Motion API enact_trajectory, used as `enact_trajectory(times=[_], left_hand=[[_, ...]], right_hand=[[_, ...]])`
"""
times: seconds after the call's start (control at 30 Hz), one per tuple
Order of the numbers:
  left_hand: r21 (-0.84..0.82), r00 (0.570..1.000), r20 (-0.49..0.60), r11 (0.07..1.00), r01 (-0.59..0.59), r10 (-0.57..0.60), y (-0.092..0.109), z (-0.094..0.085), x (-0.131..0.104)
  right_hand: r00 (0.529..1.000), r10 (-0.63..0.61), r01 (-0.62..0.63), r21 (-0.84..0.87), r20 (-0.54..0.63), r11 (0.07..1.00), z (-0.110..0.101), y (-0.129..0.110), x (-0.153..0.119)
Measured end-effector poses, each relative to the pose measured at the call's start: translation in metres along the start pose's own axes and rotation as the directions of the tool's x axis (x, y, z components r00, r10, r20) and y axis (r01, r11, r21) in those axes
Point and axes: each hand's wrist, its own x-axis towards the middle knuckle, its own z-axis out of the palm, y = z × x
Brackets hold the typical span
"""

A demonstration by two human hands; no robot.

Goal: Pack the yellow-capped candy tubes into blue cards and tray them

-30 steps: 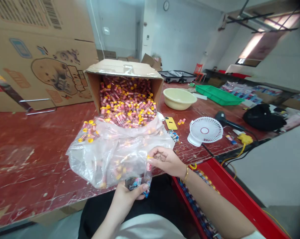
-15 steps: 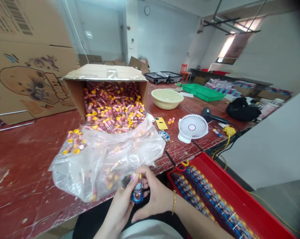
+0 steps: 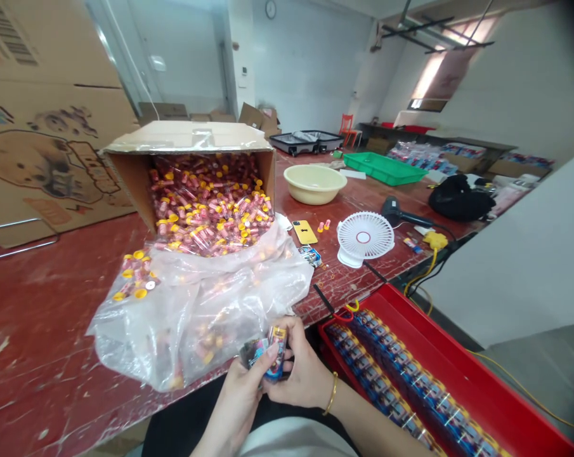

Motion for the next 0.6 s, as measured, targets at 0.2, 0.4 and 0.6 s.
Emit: enact_trajectory(times=[0.2, 0.4, 0.6], left_hand=[[-0.011, 1.000, -0.005, 1.000, 0.003, -0.003, -0.001, 0.000, 0.001], [0.000, 0.999, -0.028, 1.000, 0.017, -0.017, -0.001, -0.001, 0.003], [0.065, 0.992, -0.046, 0.991, 0.118, -0.116, -0.012, -0.023, 0.015]], right_hand=[[1.000, -0.029, 0.029, -0.018, -0.008, 0.999, -0.003, -0.004, 0.002], [1.000, -0.021, 0.021, 0.005, 0.017, 1.000, 0.002, -0.002, 0.002], [0.853, -0.353, 0.138, -0.484, -0.385, 0.864, -0.054, 0.026, -0.004]])
